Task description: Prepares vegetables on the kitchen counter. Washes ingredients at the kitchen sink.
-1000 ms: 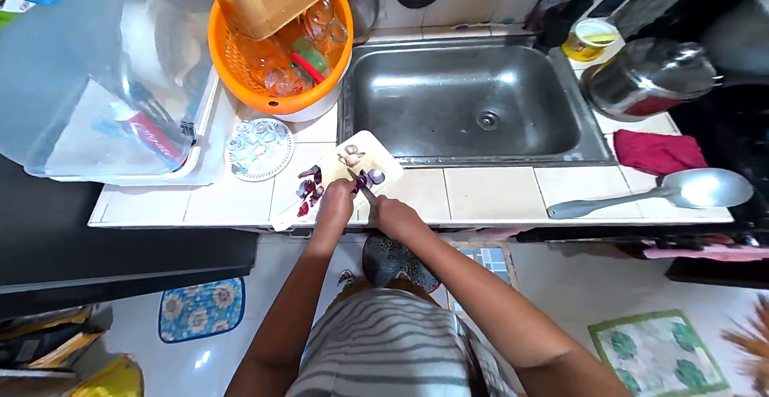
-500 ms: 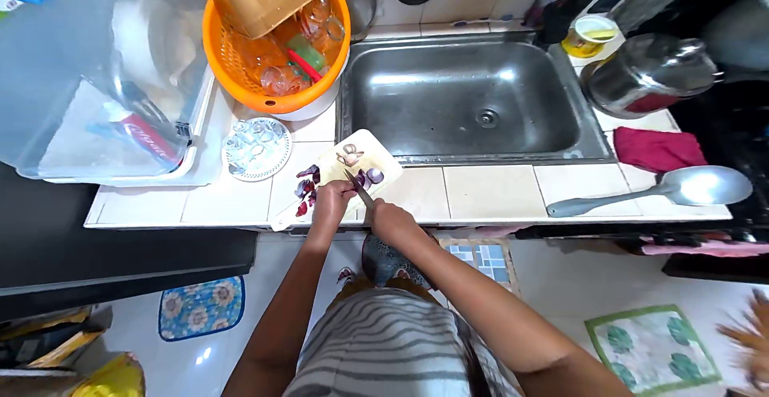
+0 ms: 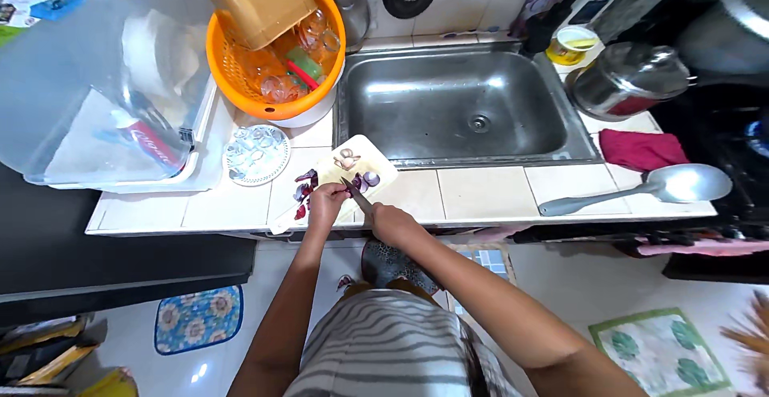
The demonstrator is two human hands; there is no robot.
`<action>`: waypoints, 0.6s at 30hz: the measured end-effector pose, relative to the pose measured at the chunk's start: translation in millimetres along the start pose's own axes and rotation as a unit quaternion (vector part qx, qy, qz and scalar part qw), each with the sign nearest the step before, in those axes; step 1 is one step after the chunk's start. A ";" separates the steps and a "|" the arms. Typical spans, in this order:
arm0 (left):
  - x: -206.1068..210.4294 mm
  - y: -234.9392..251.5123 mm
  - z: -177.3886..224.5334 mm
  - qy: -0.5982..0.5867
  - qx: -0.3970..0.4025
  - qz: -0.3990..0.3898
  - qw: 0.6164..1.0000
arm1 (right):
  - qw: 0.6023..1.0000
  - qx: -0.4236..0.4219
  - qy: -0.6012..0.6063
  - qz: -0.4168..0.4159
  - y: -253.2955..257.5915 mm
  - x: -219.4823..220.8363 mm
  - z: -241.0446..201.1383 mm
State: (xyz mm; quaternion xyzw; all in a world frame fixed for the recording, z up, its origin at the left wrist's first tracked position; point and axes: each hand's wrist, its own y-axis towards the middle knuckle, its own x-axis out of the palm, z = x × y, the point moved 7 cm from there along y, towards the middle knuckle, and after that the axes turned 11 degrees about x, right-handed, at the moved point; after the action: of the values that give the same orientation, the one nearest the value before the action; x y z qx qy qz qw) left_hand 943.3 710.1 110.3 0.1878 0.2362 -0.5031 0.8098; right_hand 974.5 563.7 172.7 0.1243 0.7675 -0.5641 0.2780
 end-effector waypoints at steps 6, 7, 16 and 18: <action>0.5 3.0 -2.9 0.012 0.025 -0.010 1.000 | 1.000 0.020 0.001 0.017 13.3 11.8 -5.1; 0.8 3.1 -3.5 0.013 0.029 -0.012 0.999 | 0.999 0.020 0.009 0.027 21.5 17.0 -6.3; 2.8 0.9 5.9 0.016 0.001 -0.007 1.000 | 0.999 -0.006 0.044 0.016 30.1 6.2 -1.1; 6.0 2.3 9.9 0.019 -0.006 -0.012 1.000 | 0.998 -0.006 0.055 0.029 20.4 -0.2 4.0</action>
State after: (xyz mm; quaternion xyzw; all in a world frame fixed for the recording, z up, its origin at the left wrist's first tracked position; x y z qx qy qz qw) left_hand 949.6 701.3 115.1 0.1900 0.2571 -0.5081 0.7998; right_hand 986.1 566.8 155.7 0.1759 0.7808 -0.5436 0.2528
